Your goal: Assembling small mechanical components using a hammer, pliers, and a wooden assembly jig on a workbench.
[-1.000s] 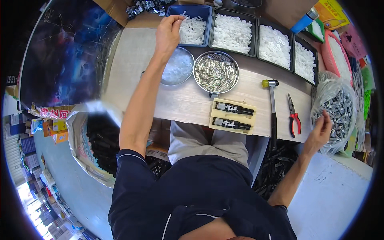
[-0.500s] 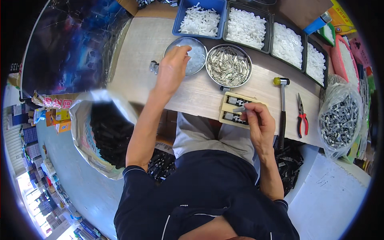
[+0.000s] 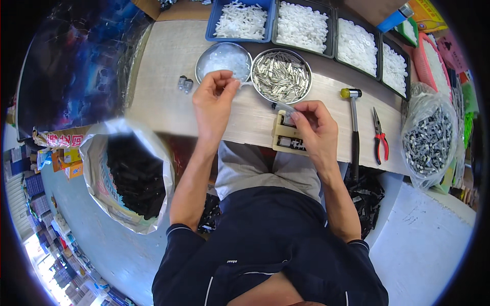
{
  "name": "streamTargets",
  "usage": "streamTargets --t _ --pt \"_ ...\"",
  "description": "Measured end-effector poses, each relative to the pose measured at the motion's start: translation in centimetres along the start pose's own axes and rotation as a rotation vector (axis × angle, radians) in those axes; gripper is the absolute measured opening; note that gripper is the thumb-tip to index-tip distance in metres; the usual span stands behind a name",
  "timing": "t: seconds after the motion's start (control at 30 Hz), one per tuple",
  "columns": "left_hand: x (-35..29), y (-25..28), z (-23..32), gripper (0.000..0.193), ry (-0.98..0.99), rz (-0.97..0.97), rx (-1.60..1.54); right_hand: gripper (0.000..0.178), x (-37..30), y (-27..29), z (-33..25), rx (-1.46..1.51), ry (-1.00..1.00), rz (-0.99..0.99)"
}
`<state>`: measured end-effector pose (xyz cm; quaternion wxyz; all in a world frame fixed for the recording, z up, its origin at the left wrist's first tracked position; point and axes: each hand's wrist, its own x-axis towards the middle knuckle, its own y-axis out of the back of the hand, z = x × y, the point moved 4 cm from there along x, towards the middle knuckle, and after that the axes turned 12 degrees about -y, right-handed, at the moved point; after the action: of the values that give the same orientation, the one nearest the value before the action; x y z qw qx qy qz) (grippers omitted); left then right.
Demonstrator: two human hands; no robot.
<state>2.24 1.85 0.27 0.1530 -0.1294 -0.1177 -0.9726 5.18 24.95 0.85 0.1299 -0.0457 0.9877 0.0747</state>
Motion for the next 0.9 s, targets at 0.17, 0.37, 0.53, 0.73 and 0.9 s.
streamTargets --t 0.17,0.37,0.53,0.73,0.9 --pt "-3.3 -2.5 0.8 0.023 0.230 -0.044 -0.447 0.013 -0.2 0.3 1.0 0.030 -0.011 -0.001" --pt "-4.4 -4.1 1.5 0.021 0.247 -0.106 -0.532 0.011 -1.3 1.6 1.1 0.134 0.010 0.018" --pt "-4.6 -4.7 2.0 0.020 0.239 -0.144 -0.531 0.011 -1.7 2.6 1.4 0.187 -0.003 0.023" --pt "-4.6 -5.5 3.2 0.010 0.315 -0.491 -0.361 0.011 -2.5 4.0 1.5 0.130 -0.091 -0.067" --pt "-6.0 -7.3 3.5 0.008 0.402 -0.515 -0.334 0.010 -3.5 6.8 2.8 0.136 -0.150 0.017"
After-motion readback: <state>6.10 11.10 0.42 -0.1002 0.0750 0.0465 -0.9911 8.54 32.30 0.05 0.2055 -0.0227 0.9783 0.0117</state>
